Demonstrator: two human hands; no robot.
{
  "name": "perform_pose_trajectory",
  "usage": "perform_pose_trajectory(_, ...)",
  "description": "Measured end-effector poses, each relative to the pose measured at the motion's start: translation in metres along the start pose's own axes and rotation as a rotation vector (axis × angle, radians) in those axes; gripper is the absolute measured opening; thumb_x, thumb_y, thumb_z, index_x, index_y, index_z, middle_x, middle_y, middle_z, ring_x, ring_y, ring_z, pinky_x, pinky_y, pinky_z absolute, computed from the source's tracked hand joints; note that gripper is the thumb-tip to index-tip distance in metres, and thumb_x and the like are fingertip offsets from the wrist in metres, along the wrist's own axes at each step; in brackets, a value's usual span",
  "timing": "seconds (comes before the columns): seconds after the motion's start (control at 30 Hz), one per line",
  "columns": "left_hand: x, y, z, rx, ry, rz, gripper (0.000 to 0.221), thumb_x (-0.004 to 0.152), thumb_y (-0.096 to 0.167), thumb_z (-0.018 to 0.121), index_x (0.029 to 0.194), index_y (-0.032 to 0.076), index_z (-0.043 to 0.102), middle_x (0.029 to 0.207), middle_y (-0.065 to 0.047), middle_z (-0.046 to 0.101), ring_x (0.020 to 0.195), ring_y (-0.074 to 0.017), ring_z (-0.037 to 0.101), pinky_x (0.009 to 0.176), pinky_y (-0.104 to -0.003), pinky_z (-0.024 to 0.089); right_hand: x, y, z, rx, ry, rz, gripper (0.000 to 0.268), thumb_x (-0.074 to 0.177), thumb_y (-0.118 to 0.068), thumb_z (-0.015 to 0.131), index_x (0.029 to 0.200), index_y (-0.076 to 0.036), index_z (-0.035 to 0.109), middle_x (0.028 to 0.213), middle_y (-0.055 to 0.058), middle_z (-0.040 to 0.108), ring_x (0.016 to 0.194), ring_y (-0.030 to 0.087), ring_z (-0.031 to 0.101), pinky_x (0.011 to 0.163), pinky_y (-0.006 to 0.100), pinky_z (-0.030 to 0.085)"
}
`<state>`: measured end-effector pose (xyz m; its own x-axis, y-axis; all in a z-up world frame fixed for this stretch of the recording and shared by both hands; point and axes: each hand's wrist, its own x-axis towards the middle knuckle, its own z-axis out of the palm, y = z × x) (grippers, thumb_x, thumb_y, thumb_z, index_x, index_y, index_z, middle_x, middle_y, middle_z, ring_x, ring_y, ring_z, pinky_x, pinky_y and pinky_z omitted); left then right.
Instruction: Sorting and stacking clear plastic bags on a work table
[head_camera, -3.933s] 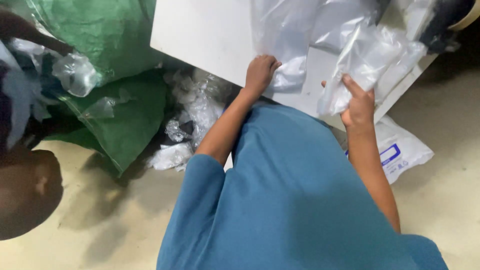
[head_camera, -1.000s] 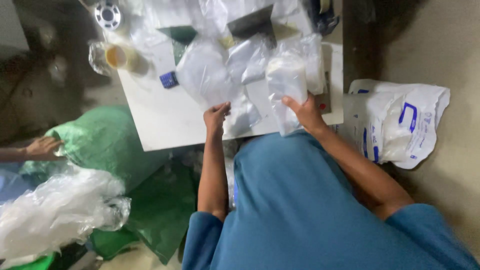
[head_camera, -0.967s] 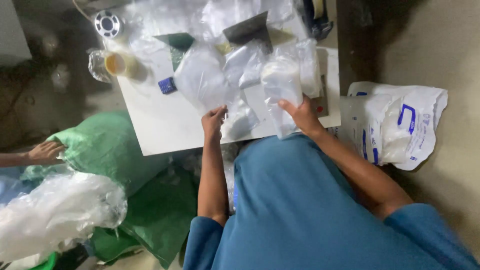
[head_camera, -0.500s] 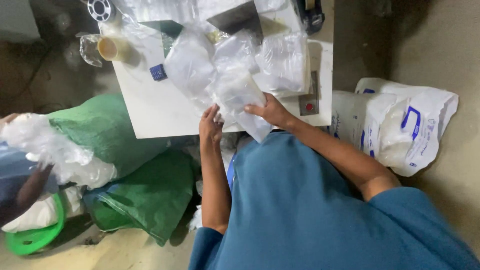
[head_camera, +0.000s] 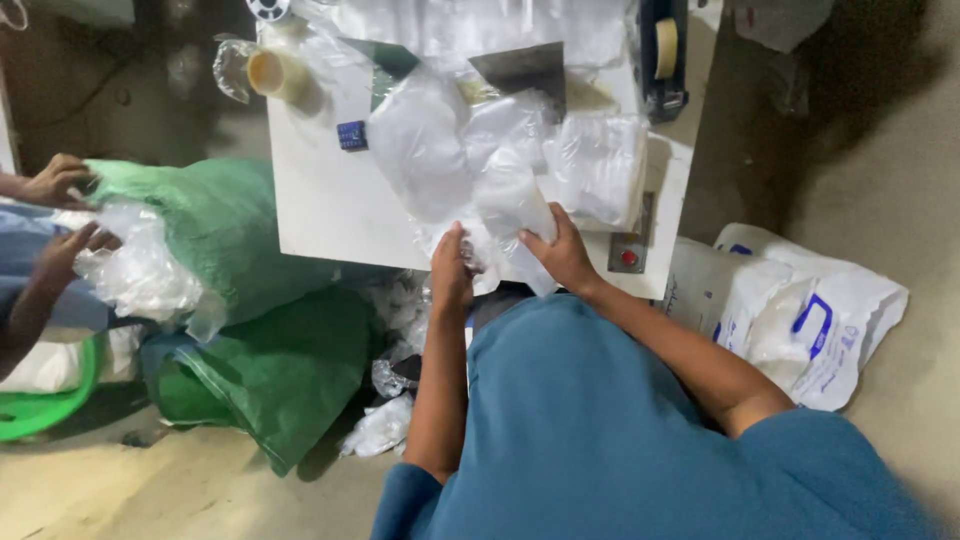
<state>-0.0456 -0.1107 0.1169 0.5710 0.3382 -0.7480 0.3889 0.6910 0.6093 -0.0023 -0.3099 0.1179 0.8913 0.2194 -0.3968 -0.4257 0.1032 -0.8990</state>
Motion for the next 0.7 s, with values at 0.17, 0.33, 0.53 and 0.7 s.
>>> perform_pose_trajectory(0.17, 0.060, -0.050, -0.022, 0.164, 0.005, 0.287, 0.027, 0.098, 0.031, 0.073, 0.097, 0.003, 0.071, 0.077, -0.012, 0.067, 0.062, -0.0170, 0.068, 0.044, -0.036, 0.055, -0.016, -0.041, 0.038, -0.131, -0.269, -0.112, 0.029, 0.089, -0.014, 0.083, 0.112, -0.004, 0.068, 0.098, 0.013, 0.074, 0.096, 0.020, 0.064, 0.093, 0.046, 0.052)
perform_pose_trajectory(0.33, 0.003, -0.022, 0.009, 1.231, 0.003, 1.358, 0.012, 0.092, 0.038, 0.079, 0.102, 0.032, 0.077, 0.071, 0.013, 0.064, 0.058, -0.0165, 0.066, 0.048, -0.030, 0.051, 0.049, 0.083, 0.029, -1.352, -0.506, -0.107, 0.033, 0.091, -0.021, 0.053, 0.103, -0.002, 0.077, 0.096, 0.018, 0.073, 0.086, 0.046, 0.075, 0.074, 0.061, 0.059)
perform_pose_trajectory(0.53, -0.009, -0.003, -0.003, 0.967, 0.045, 1.054, 0.022, 0.096, 0.023, 0.074, 0.117, 0.019, 0.078, 0.067, -0.008, 0.063, 0.061, -0.0235, 0.066, 0.057, -0.037, 0.052, 0.034, 0.010, 0.036, 0.119, -0.134, 0.528, 0.049, 0.086, -0.023, 0.085, 0.126, -0.002, 0.069, 0.099, 0.016, 0.075, 0.085, 0.026, 0.076, 0.071, 0.043, 0.062)
perform_pose_trajectory(0.7, -0.042, 0.011, 0.024, 0.793, -0.065, 0.859, 0.017, 0.104, 0.024, 0.064, 0.114, 0.018, 0.076, 0.085, -0.011, 0.075, 0.077, -0.0349, 0.073, 0.069, -0.042, 0.057, 0.022, 0.042, 0.042, 0.646, -0.131, 0.585, 0.033, 0.096, -0.009, 0.067, 0.129, -0.002, 0.067, 0.118, 0.016, 0.072, 0.107, 0.023, 0.073, 0.094, 0.041, 0.062)
